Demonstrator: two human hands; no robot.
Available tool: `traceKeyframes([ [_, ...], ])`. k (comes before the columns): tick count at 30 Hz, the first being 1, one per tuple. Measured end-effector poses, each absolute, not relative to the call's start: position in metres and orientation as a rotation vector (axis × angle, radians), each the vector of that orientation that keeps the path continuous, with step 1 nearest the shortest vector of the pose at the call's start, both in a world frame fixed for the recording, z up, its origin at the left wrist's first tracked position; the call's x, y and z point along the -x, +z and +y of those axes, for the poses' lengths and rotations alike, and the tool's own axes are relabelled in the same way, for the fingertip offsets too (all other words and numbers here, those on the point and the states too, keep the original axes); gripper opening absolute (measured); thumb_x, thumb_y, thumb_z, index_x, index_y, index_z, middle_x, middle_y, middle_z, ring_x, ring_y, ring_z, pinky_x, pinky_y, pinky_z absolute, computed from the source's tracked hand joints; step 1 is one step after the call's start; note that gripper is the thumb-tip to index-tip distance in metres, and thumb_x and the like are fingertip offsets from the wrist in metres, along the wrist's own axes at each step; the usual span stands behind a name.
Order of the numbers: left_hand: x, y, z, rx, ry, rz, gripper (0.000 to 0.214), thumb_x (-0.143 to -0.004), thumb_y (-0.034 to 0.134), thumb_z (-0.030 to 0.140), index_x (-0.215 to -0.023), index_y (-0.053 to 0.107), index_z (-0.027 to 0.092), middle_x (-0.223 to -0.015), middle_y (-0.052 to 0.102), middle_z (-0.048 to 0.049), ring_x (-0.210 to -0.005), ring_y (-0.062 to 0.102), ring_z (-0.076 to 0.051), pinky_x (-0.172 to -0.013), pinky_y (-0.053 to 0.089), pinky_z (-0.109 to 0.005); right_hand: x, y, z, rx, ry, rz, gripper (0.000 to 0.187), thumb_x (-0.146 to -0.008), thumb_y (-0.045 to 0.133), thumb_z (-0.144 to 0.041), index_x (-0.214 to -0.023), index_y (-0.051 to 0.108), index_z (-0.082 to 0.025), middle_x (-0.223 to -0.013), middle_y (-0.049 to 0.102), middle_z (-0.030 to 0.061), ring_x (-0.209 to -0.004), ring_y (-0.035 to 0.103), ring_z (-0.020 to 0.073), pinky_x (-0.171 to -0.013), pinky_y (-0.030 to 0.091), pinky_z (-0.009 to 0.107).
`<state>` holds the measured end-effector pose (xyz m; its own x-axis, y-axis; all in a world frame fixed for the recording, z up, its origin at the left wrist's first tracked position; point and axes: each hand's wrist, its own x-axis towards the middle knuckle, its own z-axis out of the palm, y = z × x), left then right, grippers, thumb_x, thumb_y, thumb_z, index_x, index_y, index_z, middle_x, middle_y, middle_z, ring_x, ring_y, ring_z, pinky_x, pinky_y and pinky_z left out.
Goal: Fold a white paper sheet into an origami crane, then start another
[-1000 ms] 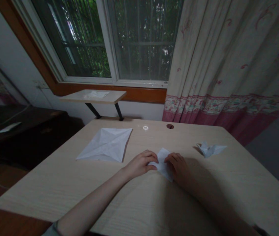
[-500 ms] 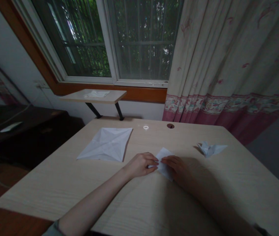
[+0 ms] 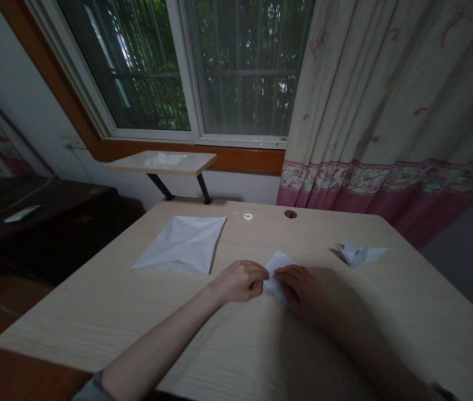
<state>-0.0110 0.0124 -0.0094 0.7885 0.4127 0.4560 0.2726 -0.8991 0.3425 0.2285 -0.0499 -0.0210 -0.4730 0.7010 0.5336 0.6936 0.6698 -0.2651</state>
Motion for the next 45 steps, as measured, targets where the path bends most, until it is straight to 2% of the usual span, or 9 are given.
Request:
traceKeyframes([
  [4, 0.012, -0.011, 0.014, -2.669, 0.800, 0.545, 0.030, -0.085, 0.051, 0.010, -0.106, 0.073, 0.017, -0.107, 0.078, -0.0058, -0.098, 0.075, -0.017, -0.092, 0.059, -0.029, -0.227, -0.022, -0.049, 1.100, -0.037, -2.279, 0.028, -0.093, 0.054, -0.013, -0.114, 0.070, -0.023, -0.111, 0.076, 0.0069, -0.105, 0.070, 0.0233, -0.094, 0.059, 0.043],
  [9, 0.012, -0.007, 0.014, -2.655, 0.763, 0.556, 0.031, -0.088, 0.049, 0.011, -0.108, 0.071, 0.018, -0.110, 0.077, -0.0058, -0.101, 0.074, -0.018, -0.093, 0.058, -0.030, -0.230, -0.027, -0.048, 1.136, -0.052, -2.265, 0.032, -0.094, 0.048, -0.008, -0.111, 0.069, -0.024, -0.110, 0.076, 0.0061, -0.103, 0.071, 0.0218, -0.094, 0.059, 0.041],
  [16, 0.011, 0.008, 0.007, -2.635, 0.684, 0.555, 0.038, -0.079, 0.059, 0.014, -0.116, 0.063, 0.018, -0.117, 0.071, -0.0079, -0.110, 0.067, -0.022, -0.098, 0.055, -0.034, -0.234, -0.024, -0.047, 1.175, 0.086, -2.184, 0.031, -0.095, 0.044, -0.010, -0.109, 0.067, -0.027, -0.106, 0.076, 0.0057, -0.098, 0.073, 0.0227, -0.089, 0.060, 0.040],
  [24, 0.013, 0.001, 0.011, -2.721, 0.732, 0.553, 0.025, -0.093, 0.049, 0.010, -0.110, 0.066, 0.020, -0.112, 0.070, -0.0064, -0.106, 0.067, -0.018, -0.094, 0.055, -0.028, -0.234, -0.023, -0.045, 1.169, 0.072, -2.149, 0.028, -0.094, 0.044, -0.010, -0.103, 0.067, -0.024, -0.100, 0.076, 0.0050, -0.093, 0.073, 0.0215, -0.087, 0.060, 0.038],
  [32, 0.016, -0.001, 0.011, -2.679, 0.807, 0.540, 0.026, -0.103, 0.045, 0.017, -0.111, 0.069, 0.019, -0.112, 0.073, -0.0082, -0.106, 0.069, -0.018, -0.095, 0.057, -0.031, -0.232, -0.014, -0.051, 1.127, 0.079, -2.130, 0.024, -0.100, 0.044, -0.018, -0.110, 0.065, -0.025, -0.105, 0.075, 0.0046, -0.100, 0.070, 0.0195, -0.092, 0.057, 0.039],
  [36, 0.013, 0.000, 0.009, -2.519, 0.948, 0.592, 0.024, -0.104, 0.047, 0.022, -0.110, 0.070, 0.018, -0.106, 0.074, -0.0083, -0.099, 0.070, -0.017, -0.090, 0.058, -0.030, -0.232, -0.007, -0.053, 1.105, 0.032, -2.064, 0.026, -0.101, 0.044, -0.022, -0.120, 0.062, -0.028, -0.114, 0.072, 0.0051, -0.109, 0.067, 0.0218, -0.100, 0.053, 0.044],
  [40, 0.009, 0.006, 0.006, -2.343, 1.023, 0.670, 0.023, -0.103, 0.051, 0.026, -0.105, 0.073, 0.017, -0.101, 0.076, -0.0075, -0.093, 0.072, -0.017, -0.085, 0.058, -0.030, -0.235, -0.001, -0.056, 1.060, -0.063, -2.001, 0.035, -0.102, 0.038, -0.021, -0.133, 0.055, -0.029, -0.123, 0.068, 0.0064, -0.117, 0.062, 0.0240, -0.103, 0.049, 0.048],
  [45, 0.006, 0.008, 0.004, -2.094, 1.115, 0.832, 0.020, -0.096, 0.062, 0.032, -0.096, 0.077, 0.018, -0.095, 0.078, -0.0070, -0.085, 0.073, -0.018, -0.076, 0.057, -0.027, -0.235, -0.002, -0.057, 1.066, -0.209, -1.894, 0.037, -0.103, 0.033, -0.023, -0.135, 0.051, -0.025, -0.124, 0.063, 0.0097, -0.118, 0.058, 0.0275, -0.102, 0.047, 0.052],
])
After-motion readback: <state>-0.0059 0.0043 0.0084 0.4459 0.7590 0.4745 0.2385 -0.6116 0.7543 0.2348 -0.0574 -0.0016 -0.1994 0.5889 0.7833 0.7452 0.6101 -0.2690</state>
